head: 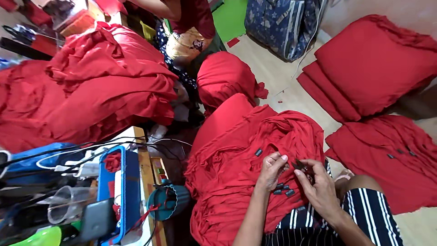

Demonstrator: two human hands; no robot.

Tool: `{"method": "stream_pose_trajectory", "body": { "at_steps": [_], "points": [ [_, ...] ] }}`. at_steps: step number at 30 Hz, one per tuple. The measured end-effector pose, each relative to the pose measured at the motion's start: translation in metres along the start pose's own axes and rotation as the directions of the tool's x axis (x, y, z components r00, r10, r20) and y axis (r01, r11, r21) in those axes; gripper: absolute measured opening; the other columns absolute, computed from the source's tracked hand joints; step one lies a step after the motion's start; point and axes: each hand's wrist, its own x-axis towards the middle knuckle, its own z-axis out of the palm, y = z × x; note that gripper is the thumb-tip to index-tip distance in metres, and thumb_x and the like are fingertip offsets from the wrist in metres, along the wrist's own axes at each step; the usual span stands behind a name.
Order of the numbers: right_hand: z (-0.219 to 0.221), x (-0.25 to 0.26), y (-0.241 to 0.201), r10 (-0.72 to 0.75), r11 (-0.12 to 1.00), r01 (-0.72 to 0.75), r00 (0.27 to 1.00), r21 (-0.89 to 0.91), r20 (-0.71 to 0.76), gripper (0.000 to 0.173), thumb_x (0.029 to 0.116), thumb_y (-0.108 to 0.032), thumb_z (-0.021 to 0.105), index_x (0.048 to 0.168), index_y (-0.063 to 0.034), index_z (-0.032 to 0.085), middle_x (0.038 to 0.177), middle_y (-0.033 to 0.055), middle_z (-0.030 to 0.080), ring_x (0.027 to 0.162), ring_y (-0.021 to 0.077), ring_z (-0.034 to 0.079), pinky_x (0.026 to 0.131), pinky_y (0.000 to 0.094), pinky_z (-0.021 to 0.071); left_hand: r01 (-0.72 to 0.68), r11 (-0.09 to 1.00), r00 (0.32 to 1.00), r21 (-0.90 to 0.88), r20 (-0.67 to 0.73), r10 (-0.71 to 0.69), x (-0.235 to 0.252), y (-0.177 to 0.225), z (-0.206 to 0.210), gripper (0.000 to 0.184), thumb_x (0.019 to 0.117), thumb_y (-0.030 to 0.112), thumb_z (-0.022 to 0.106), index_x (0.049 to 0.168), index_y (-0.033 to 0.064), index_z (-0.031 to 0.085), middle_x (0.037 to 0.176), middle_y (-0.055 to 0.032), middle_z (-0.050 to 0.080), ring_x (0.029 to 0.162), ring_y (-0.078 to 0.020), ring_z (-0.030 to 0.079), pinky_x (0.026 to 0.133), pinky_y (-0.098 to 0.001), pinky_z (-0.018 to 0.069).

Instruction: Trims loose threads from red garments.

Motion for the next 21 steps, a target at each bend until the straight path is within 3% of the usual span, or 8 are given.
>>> {"method": "stream_pose_trajectory", "body": {
  "at_steps": [7,14,18,21],
  "points": [
    [0.006,0.0008,0.0022,0.054,0.997,-0.052,0.998,0.049,-0.027,0.03,0.0978,-0.019,0.061,0.114,0.0052,0.066,0.095,0.014,0.07,0.081,0.0113,0.067,0.073,0.0232,0.0542,0.004,1.0,1.0,-0.012,0.008,-0.004,-0.001,-0.0011,-0.0002,0.021,0.0976,0.002,0.047,0.09,0.0068,0.066,0.074,0.0056,0.068,0.065,-0.0006,0.063,0.068,-0.0187,0.0551],
    [0.0012,0.0064,0.0028,0.171,0.951,-0.147,0.983,0.273,-0.067,0.019,0.0961,-0.009,0.06,0.105,0.0059,0.066,0.093,0.0031,0.069,0.082,-0.0074,0.062,0.074,0.0091,0.05,0.006,1.0,1.0,0.001,0.011,-0.006,-0.0004,-0.0015,-0.0005,0.021,0.0978,0.002,0.047,0.09,0.0075,0.066,0.074,0.0065,0.067,0.066,0.0002,0.062,0.068,-0.0178,0.0541],
    [-0.002,0.0081,0.0067,0.129,0.952,-0.066,0.972,0.3,-0.195,0.022,0.0955,-0.01,0.061,0.106,0.0089,0.063,0.096,0.0031,0.068,0.084,-0.0078,0.061,0.076,0.0086,0.051,0.008,1.0,1.0,-0.006,-0.03,-0.009,-0.0003,-0.0011,0.0006,0.021,0.0981,0.001,0.046,0.092,0.0063,0.065,0.076,0.0061,0.067,0.069,0.0009,0.062,0.071,-0.0175,0.054],
    [-0.0019,0.0067,0.0047,0.063,0.971,-0.028,0.988,0.236,-0.14,0.03,0.0955,-0.014,0.063,0.113,0.0111,0.062,0.1,0.0099,0.069,0.086,-0.0031,0.063,0.076,0.0115,0.0517,0.019,1.0,0.999,-0.002,-0.049,-0.019,-0.0001,0.0001,0.0026,0.022,0.0982,0.001,0.045,0.093,0.0063,0.065,0.076,0.006,0.067,0.069,0.0008,0.063,0.072,-0.0174,0.0542]
  ]
}}
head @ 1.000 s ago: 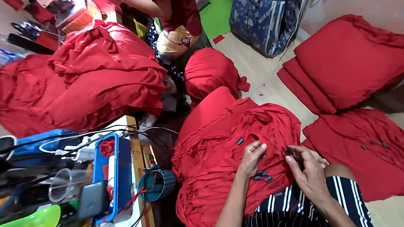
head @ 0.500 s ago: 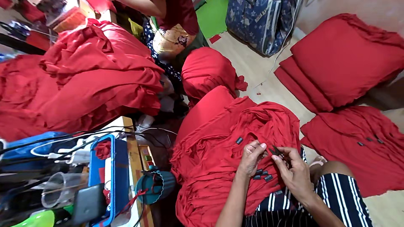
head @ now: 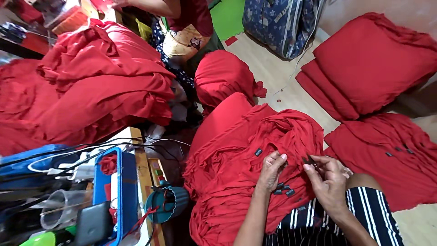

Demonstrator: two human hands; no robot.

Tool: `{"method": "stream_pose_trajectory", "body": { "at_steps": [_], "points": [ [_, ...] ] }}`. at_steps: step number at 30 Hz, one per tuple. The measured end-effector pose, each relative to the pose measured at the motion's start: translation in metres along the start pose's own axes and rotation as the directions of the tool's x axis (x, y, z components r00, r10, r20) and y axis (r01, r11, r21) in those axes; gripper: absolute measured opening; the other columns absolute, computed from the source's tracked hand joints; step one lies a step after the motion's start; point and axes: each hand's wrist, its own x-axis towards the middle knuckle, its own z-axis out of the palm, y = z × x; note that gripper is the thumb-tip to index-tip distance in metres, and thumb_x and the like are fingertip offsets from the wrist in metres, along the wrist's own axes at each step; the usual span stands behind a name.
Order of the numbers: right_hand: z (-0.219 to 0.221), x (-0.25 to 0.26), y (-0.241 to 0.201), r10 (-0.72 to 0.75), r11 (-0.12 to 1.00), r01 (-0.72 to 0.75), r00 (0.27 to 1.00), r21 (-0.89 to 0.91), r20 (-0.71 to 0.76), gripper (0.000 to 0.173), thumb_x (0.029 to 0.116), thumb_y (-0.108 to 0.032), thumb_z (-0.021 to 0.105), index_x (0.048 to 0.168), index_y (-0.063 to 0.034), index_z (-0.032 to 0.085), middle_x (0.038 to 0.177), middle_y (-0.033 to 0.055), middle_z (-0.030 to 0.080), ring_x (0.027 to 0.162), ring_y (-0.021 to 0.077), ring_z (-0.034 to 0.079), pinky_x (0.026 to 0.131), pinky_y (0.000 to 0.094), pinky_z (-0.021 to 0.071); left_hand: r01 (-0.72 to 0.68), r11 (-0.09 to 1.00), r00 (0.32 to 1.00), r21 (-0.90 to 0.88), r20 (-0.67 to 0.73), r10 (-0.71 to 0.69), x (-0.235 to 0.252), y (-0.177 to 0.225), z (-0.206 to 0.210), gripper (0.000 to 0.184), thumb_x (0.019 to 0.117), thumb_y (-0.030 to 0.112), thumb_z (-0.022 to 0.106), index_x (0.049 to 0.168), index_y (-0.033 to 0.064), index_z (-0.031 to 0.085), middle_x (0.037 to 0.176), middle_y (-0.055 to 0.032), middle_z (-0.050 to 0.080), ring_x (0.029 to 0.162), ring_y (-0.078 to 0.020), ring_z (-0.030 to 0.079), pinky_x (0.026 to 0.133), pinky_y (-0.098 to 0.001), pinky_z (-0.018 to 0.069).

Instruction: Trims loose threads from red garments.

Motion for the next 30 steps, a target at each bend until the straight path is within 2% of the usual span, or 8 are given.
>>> {"method": "stream_pose_trajectory", "body": {
  "at_steps": [4,8,11,14,17,21,27,30],
  "points": [
    [0.006,-0.008,0.003,-0.016,0.984,0.035,0.994,-0.172,0.11,0.03,0.0986,-0.019,0.06,0.113,0.0065,0.066,0.097,0.0155,0.071,0.081,0.0117,0.068,0.074,0.0234,0.0548,0.0,1.0,1.0,0.007,0.03,0.0,0.002,-0.001,-0.002,0.022,0.0978,0.002,0.047,0.088,0.0077,0.066,0.071,0.0069,0.065,0.065,0.0006,0.06,0.068,-0.0172,0.0528],
    [0.003,-0.002,0.002,-0.012,0.985,0.026,0.996,-0.169,0.083,0.024,0.0993,-0.013,0.057,0.107,0.0064,0.069,0.096,0.0146,0.073,0.085,0.0068,0.068,0.078,0.0181,0.0531,0.024,1.0,0.999,0.013,0.023,-0.024,0.001,0.001,-0.001,0.024,0.0981,0.0,0.046,0.086,0.0086,0.065,0.068,0.0075,0.064,0.062,0.0013,0.059,0.065,-0.0164,0.0521],
    [-0.002,0.003,0.004,0.011,0.993,-0.007,0.999,-0.119,0.037,0.024,0.0977,-0.014,0.06,0.106,0.0066,0.068,0.095,0.0111,0.072,0.081,-0.0013,0.064,0.075,0.0122,0.0505,0.013,1.0,1.0,0.007,0.024,-0.013,0.002,0.0,-0.001,0.026,0.099,0.001,0.045,0.085,0.0093,0.065,0.067,0.0082,0.062,0.061,0.0017,0.058,0.065,-0.0158,0.051],
    [-0.005,0.006,0.004,0.009,0.992,-0.006,1.0,-0.128,0.026,0.032,0.0958,-0.02,0.063,0.112,0.0067,0.067,0.098,0.0123,0.071,0.082,0.0015,0.064,0.074,0.0152,0.0515,-0.019,0.999,0.999,0.027,0.036,0.018,0.0,-0.001,-0.002,0.03,0.1016,0.006,0.041,0.083,0.0111,0.065,0.07,0.0086,0.063,0.066,0.0017,0.06,0.069,-0.0166,0.0527],
    [-0.005,0.009,0.002,-0.038,0.976,0.054,0.996,-0.209,0.077,0.034,0.0973,-0.024,0.062,0.113,0.0047,0.069,0.099,0.015,0.072,0.083,0.0103,0.067,0.075,0.023,0.0542,-0.026,0.998,0.998,0.05,0.056,0.024,0.0,-0.002,-0.002,0.036,0.1017,0.01,0.035,0.081,0.0122,0.065,0.069,0.008,0.066,0.067,0.0005,0.064,0.07,-0.018,0.0546],
    [0.0,0.012,0.001,-0.091,0.939,0.142,0.981,-0.312,0.171,0.03,0.0998,-0.023,0.058,0.111,0.0017,0.072,0.099,0.0166,0.074,0.085,0.0254,0.072,0.074,0.041,0.0576,-0.032,0.998,0.998,0.06,0.049,0.029,-0.001,-0.002,-0.002,0.039,0.1011,0.011,0.034,0.079,0.0123,0.065,0.07,0.0072,0.067,0.067,-0.0005,0.065,0.07,-0.019,0.0555],
    [-0.007,0.015,0.002,-0.151,0.919,0.176,0.984,-0.353,0.096,0.028,0.1008,-0.02,0.056,0.103,0.0015,0.074,0.092,0.0157,0.075,0.083,0.0235,0.073,0.074,0.0374,0.057,-0.03,0.999,0.999,0.014,0.037,0.03,0.0,-0.002,-0.003,0.037,0.0995,0.008,0.037,0.078,0.0132,0.066,0.068,0.0077,0.066,0.065,0.0005,0.063,0.068,-0.0175,0.0544],
    [-0.013,0.017,0.001,-0.152,0.934,0.166,0.986,-0.318,0.069,0.03,0.0987,-0.022,0.06,0.108,0.0035,0.072,0.095,0.0172,0.074,0.082,0.02,0.07,0.074,0.0331,0.0562,-0.048,0.999,0.998,0.009,0.049,0.047,0.0,-0.002,-0.002,0.035,0.0991,0.008,0.04,0.077,0.0139,0.067,0.068,0.0085,0.066,0.064,0.0016,0.062,0.066,-0.0164,0.0536]
  ]
}}
